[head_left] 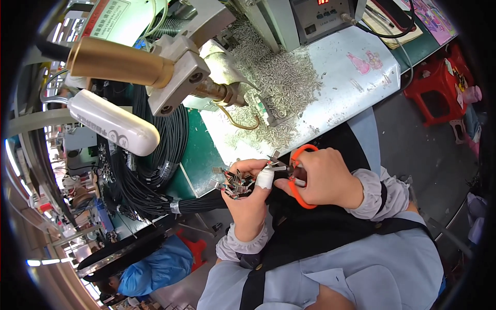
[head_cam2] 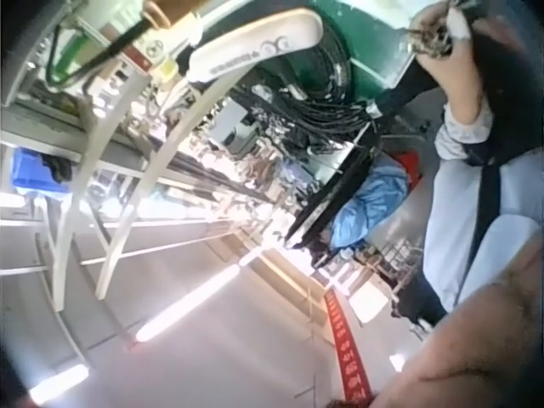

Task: The person picks up a bundle of cables, uses shears to trim the ends of the wires, and places the bundle back onto the table. They then pick up another bundle of cables and repeat the process of trimming the wire ends with the shears.

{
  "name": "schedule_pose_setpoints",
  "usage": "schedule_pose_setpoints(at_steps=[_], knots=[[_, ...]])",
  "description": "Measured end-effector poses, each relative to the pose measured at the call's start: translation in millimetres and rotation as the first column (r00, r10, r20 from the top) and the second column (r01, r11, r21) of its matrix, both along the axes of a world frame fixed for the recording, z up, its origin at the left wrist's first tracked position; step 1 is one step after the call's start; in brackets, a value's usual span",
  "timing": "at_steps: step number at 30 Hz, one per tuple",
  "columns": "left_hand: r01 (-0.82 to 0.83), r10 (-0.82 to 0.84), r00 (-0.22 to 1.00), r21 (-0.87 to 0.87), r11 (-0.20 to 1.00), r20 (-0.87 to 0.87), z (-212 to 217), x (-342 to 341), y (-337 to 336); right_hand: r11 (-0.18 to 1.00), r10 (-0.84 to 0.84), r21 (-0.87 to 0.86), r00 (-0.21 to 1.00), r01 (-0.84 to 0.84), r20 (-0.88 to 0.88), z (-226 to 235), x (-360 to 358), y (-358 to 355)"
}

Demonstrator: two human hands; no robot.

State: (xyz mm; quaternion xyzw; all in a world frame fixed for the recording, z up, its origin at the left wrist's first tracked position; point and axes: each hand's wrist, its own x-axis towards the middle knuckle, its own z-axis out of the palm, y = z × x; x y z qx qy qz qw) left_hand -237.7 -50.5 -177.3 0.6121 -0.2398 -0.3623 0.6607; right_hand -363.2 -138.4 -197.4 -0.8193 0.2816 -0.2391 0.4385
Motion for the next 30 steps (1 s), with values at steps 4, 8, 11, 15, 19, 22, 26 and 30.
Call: schedule_pose_setpoints(at_steps=[4,8,11,15,19,22,26,30], knots=[[0.023,-0.026,0.999,0.073,0.997,0.045,-0.4,6.3,-5.6,0.993,0.011,0.114,1.000,-0.009,-0.012,-7.4,2.9,2.3],[0.243,-0.214,0.890,0.022,0.970,-0.402,-4.2,35.8,-24.8,0.933,-0.015,0.359,0.998,-0.008,0.061,-15.5,2.1,-4.8],[0.200,-0.176,0.876,0.006,0.980,-0.449,-7.4,44.9,-49.4,0.812,-0.154,0.581,0.981,0.059,0.116,-16.4,7.7,-14.4],[0.204,-0.171,0.872,0.024,0.979,-0.458,-8.8,50.7,-64.8,0.915,-0.348,0.302,0.903,0.269,0.250,-9.9,31.9,-41.4],[0.243,-0.201,0.862,0.031,0.969,-0.465,-10.7,58.3,-67.9,0.914,-0.224,0.373,0.966,0.163,0.127,0.1,44.0,-63.2],[0.265,-0.212,0.856,0.048,0.963,-0.472,-10.1,63.2,-69.0,0.918,-0.221,0.375,0.949,0.126,0.223,-3.4,48.4,-65.2],[0.272,-0.204,0.858,0.078,0.959,-0.471,-6.5,63.6,-69.7,0.935,-0.203,0.326,0.964,0.139,0.174,-5.0,48.7,-64.9],[0.250,-0.192,0.863,0.064,0.966,-0.468,-4.4,57.6,-68.8,0.932,-0.214,0.341,0.946,0.124,0.242,-7.4,49.5,-63.8]])
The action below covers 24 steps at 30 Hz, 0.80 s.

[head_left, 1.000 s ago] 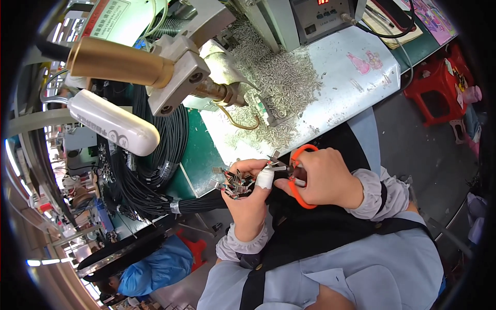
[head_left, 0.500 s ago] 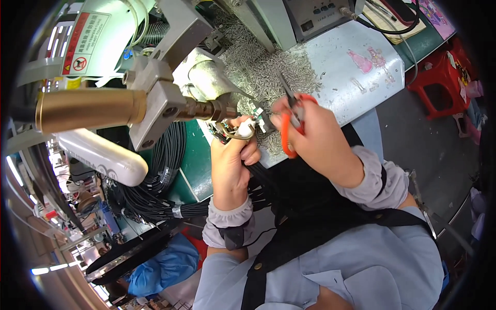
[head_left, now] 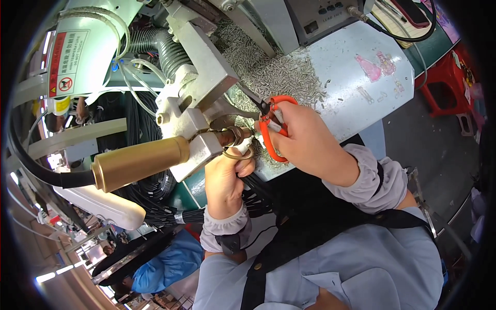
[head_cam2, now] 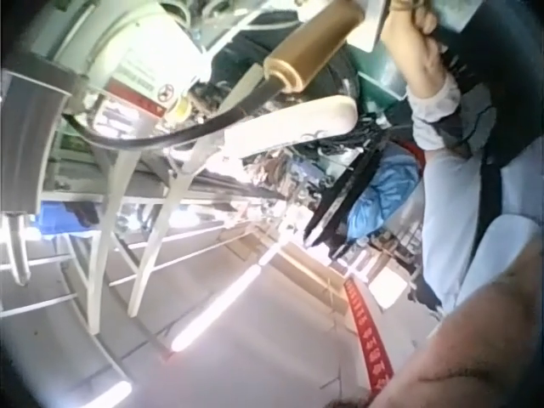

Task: The person picks up a bundle of cables, uses shears to trim the ends of the wires, and places the bundle back onto the table. They then pick up another bundle of cables and repeat the process of trimming the wire ends with the shears.

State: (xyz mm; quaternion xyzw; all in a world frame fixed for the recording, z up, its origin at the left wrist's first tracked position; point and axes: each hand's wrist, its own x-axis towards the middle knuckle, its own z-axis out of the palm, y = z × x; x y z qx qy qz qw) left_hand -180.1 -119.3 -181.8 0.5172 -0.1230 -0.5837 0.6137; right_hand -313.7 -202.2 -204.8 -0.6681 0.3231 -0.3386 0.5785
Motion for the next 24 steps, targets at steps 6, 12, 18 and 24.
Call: schedule_pose_setpoints(at_steps=[6,12,18,24], knots=[[0.005,-0.006,1.000,0.017,1.000,0.014,0.9,3.0,1.2,1.000,0.004,0.004,1.000,-0.004,-0.021,2.0,0.3,0.6],[0.039,-0.038,0.999,-0.050,0.998,0.032,4.4,1.3,10.1,0.997,0.032,0.076,0.999,-0.033,0.007,1.1,-3.3,7.2],[0.014,-0.015,0.994,0.009,1.000,0.109,18.5,-22.8,43.2,0.948,0.049,0.304,0.985,-0.098,0.165,5.4,-29.2,19.9],[-0.019,0.030,0.977,-0.052,0.998,0.211,14.3,-37.5,63.1,0.991,-0.100,-0.077,0.982,0.113,0.157,21.9,-42.4,39.0]])
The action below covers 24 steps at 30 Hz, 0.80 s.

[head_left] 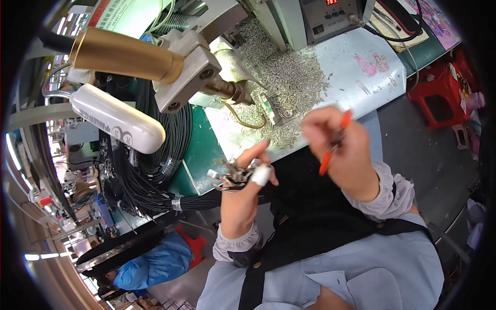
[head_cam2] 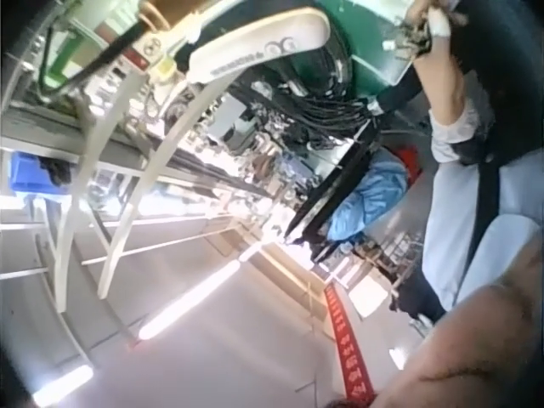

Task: The person picks up a bundle of cables, uses shears to trim the ends of the wires, and places the bundle back onto the table. They then pick up another bundle of cables and repeat the process of trimming the wire ends with the shears.

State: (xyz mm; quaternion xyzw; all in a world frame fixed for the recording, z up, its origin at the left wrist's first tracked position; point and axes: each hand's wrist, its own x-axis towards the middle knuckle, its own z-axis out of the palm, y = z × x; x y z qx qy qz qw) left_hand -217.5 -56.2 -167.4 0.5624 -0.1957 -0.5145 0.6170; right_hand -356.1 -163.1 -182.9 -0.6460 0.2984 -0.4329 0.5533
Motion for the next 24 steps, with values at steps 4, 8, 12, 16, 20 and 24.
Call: schedule_pose_setpoints(at_steps=[4,8,12,16,20,24], knots=[[0.023,-0.022,0.999,-0.002,1.000,0.029,-0.7,-19.6,-2.8,0.893,0.303,-0.231,0.896,-0.386,-0.324,-5.0,-0.2,9.9],[0.101,-0.101,0.993,0.002,0.995,0.061,-4.3,-19.0,1.9,0.927,0.369,0.113,0.922,-0.357,-0.120,-2.4,0.0,9.0],[0.219,-0.220,0.975,-0.038,0.975,-0.010,-13.7,-9.8,9.5,0.680,0.420,0.506,0.848,-0.531,0.325,-3.0,-2.5,8.7],[0.152,-0.161,0.969,-0.059,0.987,-0.189,-16.5,-2.3,10.4,0.870,0.403,0.253,0.906,-0.422,0.125,1.3,-1.4,12.0],[0.045,-0.071,0.959,-0.101,0.994,-0.275,-15.8,-1.1,9.7,0.719,-0.016,-0.637,0.910,-0.277,-0.414,4.3,-7.7,9.1],[-0.059,0.096,0.960,-0.145,0.988,0.262,-16.1,-10.2,7.8,0.677,-0.057,-0.687,0.912,-0.263,-0.406,10.4,-11.5,15.5]])
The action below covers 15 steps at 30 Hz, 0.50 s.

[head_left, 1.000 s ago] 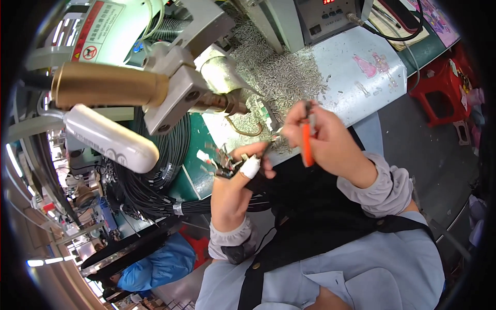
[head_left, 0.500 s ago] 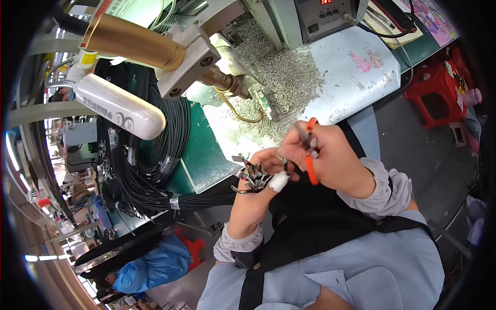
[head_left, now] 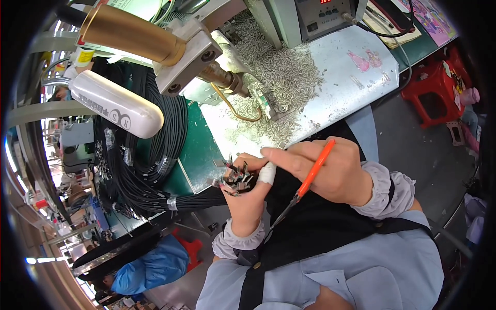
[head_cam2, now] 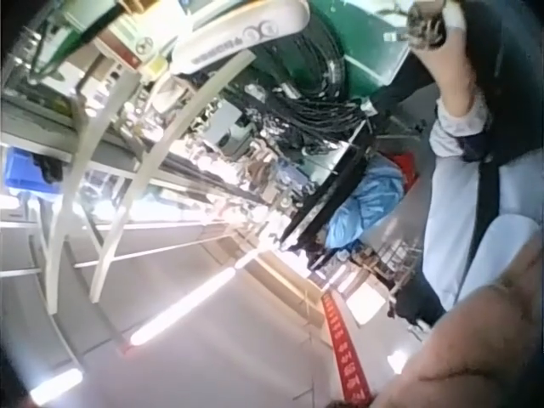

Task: The person picks up a bundle of cables, uses shears to trim the ends of the wires, and places the bundle back onto the table. They then pick up another bundle of cables and repeat the process of trimming the wire ends with the shears.

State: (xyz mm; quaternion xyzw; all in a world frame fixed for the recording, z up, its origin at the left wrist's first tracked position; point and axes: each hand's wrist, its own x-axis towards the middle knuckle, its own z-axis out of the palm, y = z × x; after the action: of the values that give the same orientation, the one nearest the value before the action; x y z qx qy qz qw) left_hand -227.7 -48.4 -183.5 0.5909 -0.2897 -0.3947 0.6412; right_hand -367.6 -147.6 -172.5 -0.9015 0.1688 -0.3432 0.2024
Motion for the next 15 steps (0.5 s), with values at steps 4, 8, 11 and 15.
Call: schedule_pose_setpoints(at_steps=[4,8,11,15], knots=[[-0.016,0.035,0.940,-0.061,0.998,0.340,1.1,-5.0,-4.5,0.999,-0.052,0.021,0.965,0.048,0.256,-20.3,9.7,0.2],[-0.078,0.082,0.979,-0.029,0.997,0.187,5.7,-10.5,-6.9,0.577,-0.062,0.799,0.967,-0.167,0.246,-24.4,11.6,1.9],[-0.138,0.139,0.990,0.034,0.990,-0.034,6.6,-13.4,-8.3,0.572,-0.070,0.799,0.960,-0.183,0.269,-21.5,15.7,3.4],[-0.115,0.113,0.987,0.010,0.993,0.114,-0.9,-12.8,-8.8,0.875,-0.037,0.476,0.971,-0.082,0.235,-21.0,13.9,3.8]])
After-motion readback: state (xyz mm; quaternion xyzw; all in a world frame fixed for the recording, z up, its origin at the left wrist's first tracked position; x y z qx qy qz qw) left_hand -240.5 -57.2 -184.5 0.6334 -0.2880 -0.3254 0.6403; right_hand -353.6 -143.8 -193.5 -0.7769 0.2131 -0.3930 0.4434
